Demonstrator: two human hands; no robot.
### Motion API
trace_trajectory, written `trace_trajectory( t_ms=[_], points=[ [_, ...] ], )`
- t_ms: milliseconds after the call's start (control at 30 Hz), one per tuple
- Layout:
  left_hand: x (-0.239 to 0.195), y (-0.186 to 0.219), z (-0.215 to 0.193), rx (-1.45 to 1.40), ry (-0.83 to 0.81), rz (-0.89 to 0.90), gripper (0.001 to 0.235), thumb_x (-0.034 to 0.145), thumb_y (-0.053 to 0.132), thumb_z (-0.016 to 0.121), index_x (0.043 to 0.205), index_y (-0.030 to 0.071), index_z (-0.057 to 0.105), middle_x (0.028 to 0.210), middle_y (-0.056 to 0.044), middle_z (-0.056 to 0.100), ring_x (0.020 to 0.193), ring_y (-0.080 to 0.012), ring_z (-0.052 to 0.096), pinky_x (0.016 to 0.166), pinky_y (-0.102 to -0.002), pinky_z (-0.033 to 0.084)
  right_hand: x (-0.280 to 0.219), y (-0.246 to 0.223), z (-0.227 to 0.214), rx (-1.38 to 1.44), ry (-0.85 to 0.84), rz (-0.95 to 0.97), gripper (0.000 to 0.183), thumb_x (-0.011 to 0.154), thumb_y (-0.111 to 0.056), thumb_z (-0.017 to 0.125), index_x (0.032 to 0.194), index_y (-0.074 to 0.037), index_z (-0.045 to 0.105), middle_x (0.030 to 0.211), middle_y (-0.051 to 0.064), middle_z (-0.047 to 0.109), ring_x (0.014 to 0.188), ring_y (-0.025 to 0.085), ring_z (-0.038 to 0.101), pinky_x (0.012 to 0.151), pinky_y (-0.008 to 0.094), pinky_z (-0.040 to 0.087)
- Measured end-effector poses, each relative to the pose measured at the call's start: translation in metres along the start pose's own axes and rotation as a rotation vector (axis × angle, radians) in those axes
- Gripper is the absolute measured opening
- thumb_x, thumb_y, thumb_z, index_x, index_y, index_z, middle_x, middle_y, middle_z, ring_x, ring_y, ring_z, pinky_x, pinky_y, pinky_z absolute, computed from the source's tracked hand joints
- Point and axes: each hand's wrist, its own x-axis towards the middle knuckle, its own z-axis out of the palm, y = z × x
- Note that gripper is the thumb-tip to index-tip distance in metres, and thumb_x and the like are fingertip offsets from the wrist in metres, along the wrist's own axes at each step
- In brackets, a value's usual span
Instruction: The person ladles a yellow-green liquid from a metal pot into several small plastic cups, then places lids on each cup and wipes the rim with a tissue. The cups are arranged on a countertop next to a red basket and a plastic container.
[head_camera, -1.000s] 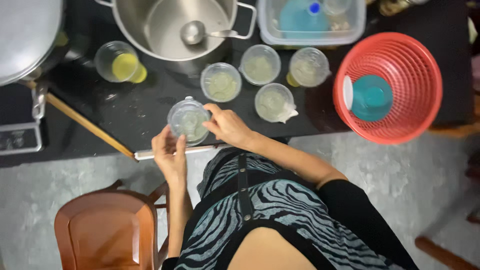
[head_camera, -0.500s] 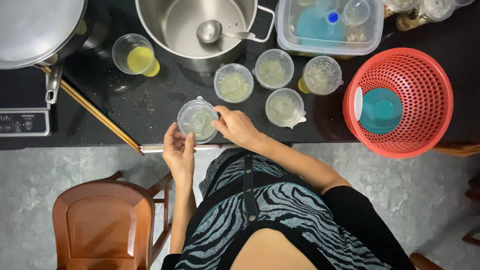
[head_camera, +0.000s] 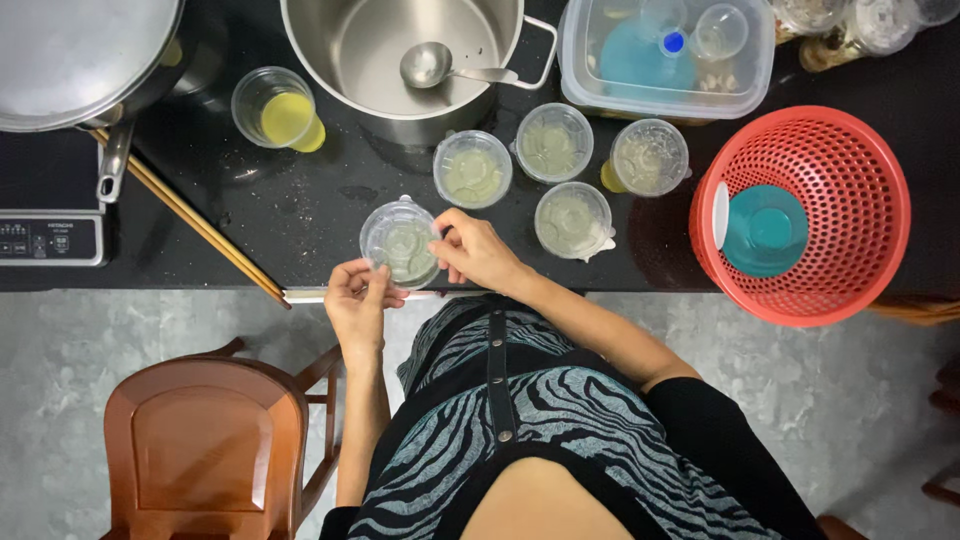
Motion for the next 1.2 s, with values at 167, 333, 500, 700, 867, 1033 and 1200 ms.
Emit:
trace_trajectory(
  t_ms=[167, 333, 500, 700, 867, 1033, 1200],
  points=[
    [-0.009, 0.016, 0.007, 0.189, 0.020, 0.026, 0.028, 0.095, 0.007, 0.072, 0.118, -0.003, 0.058, 0.085, -0.010, 0.070, 0.063, -0.0164, 0.071, 0.049, -0.025, 0.053, -0.008, -0.015, -0.002, -0.108, -0.003, -0.005, 0.036, 0.098, -0.019, 0.064, 0.124, 0.002, 0.053, 0.075, 0.011, 0.073, 0.053, 0.014, 0.069, 0.045, 0.027, 0.053],
    [-0.014, 0.022, 0.009, 0.465, 0.053, 0.131, 0.047, 0.090, 0.010, 0.078, 0.131, -0.001, 0.059, 0.100, -0.007, 0.070, 0.061, -0.0123, 0.069, 0.050, -0.025, 0.053, -0.014, -0.024, 0.001, -0.244, 0.010, 0.019, 0.041, 0.098, -0.016, 0.064, 0.132, 0.003, 0.056, 0.075, 0.010, 0.075, 0.055, 0.013, 0.072, 0.050, 0.027, 0.056],
    [-0.019, 0.026, 0.012, 0.479, 0.060, 0.142, 0.053, 0.089, 0.011, 0.080, 0.136, -0.001, 0.058, 0.094, -0.009, 0.069, 0.059, -0.0120, 0.067, 0.050, -0.027, 0.052, -0.018, -0.033, 0.005, -0.162, -0.024, 0.061, 0.046, 0.099, -0.013, 0.062, 0.139, 0.006, 0.051, 0.073, 0.012, 0.072, 0.056, 0.014, 0.070, 0.050, 0.028, 0.057],
    [-0.022, 0.032, 0.013, 0.396, 0.046, 0.109, 0.071, 0.087, 0.009, 0.081, 0.146, -0.004, 0.044, 0.087, -0.010, 0.067, 0.059, -0.0118, 0.068, 0.047, -0.025, 0.053, -0.013, -0.030, 0.006, -0.472, 0.106, -0.081, 0.045, 0.098, -0.013, 0.065, 0.138, 0.003, 0.054, 0.073, 0.011, 0.074, 0.055, 0.021, 0.072, 0.053, 0.034, 0.055],
    [-0.024, 0.030, 0.006, 0.363, -0.001, 0.062, 0.069, 0.081, 0.003, 0.083, 0.139, -0.006, 0.046, 0.080, -0.009, 0.066, 0.059, -0.0123, 0.069, 0.047, -0.026, 0.054, -0.009, -0.024, 0.009, -0.812, 0.246, -0.489, 0.041, 0.098, -0.012, 0.071, 0.135, -0.002, 0.059, 0.086, 0.015, 0.074, 0.073, 0.032, 0.072, 0.062, 0.041, 0.056],
    [-0.025, 0.026, 0.002, 0.440, 0.027, 0.179, 0.055, 0.082, 0.004, 0.084, 0.128, -0.003, 0.057, 0.081, -0.007, 0.067, 0.064, -0.0123, 0.071, 0.054, -0.025, 0.056, -0.006, -0.019, 0.010, -0.860, 0.274, -0.626, 0.038, 0.100, -0.011, 0.069, 0.135, -0.003, 0.057, 0.102, 0.017, 0.074, 0.082, 0.032, 0.073, 0.067, 0.040, 0.058],
    [-0.021, 0.026, 0.001, 0.563, 0.086, 0.300, 0.047, 0.083, 0.006, 0.086, 0.124, -0.001, 0.063, 0.078, -0.008, 0.067, 0.064, -0.0137, 0.070, 0.057, -0.027, 0.055, 0.003, -0.014, 0.011, -0.922, 0.294, -0.584, 0.039, 0.099, -0.012, 0.070, 0.134, -0.003, 0.058, 0.101, 0.018, 0.074, 0.079, 0.035, 0.072, 0.064, 0.042, 0.057]
  ],
)
